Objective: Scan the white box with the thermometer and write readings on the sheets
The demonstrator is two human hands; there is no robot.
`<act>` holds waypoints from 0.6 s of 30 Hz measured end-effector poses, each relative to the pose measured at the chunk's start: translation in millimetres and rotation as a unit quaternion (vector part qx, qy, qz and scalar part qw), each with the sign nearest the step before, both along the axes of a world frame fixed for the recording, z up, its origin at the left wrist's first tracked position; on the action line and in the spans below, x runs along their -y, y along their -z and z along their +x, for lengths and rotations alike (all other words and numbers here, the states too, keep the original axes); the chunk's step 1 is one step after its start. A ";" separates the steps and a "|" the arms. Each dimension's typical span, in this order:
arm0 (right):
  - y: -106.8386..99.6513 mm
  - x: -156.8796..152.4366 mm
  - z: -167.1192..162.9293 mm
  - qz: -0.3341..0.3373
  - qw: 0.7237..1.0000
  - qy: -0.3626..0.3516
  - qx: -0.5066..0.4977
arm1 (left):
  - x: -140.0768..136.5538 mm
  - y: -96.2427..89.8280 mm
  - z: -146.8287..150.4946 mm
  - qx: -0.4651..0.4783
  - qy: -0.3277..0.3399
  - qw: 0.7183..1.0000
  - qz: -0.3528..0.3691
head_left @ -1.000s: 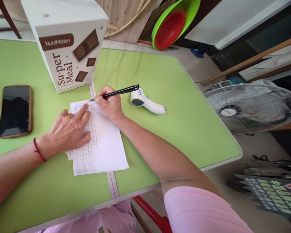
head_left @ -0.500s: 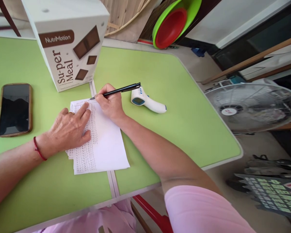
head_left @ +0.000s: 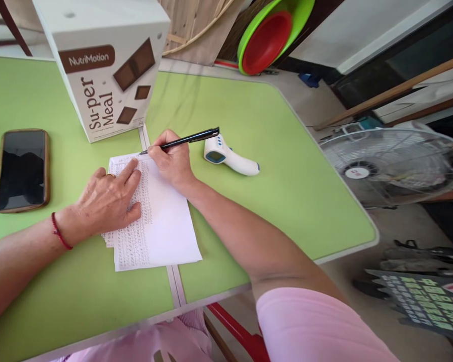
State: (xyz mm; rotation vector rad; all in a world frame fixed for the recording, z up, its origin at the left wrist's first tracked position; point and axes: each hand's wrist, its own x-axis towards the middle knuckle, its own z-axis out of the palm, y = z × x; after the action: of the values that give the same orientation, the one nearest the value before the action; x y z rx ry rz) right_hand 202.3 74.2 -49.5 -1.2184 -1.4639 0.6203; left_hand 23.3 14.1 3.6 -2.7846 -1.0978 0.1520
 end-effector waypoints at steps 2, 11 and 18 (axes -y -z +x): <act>-0.8 0.5 -0.1 0.001 1.000 0.002 -0.002 | -0.3 0.1 0.3 0.001 -0.001 1.000 -0.004; -9.3 0.5 -4.0 0.021 0.999 0.018 -0.046 | 0.5 -2.6 -3.8 0.026 -0.002 1.000 -0.001; -73.1 26.1 22.7 0.109 0.987 -0.030 0.112 | -2.3 -6.1 -2.9 0.015 0.007 1.000 0.007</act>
State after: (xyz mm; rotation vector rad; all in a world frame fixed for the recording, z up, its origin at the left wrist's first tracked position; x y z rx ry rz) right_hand 224.9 48.0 23.6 -1.1012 -1.7138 0.3594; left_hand 20.4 16.4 9.7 -2.7911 -1.0818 0.1002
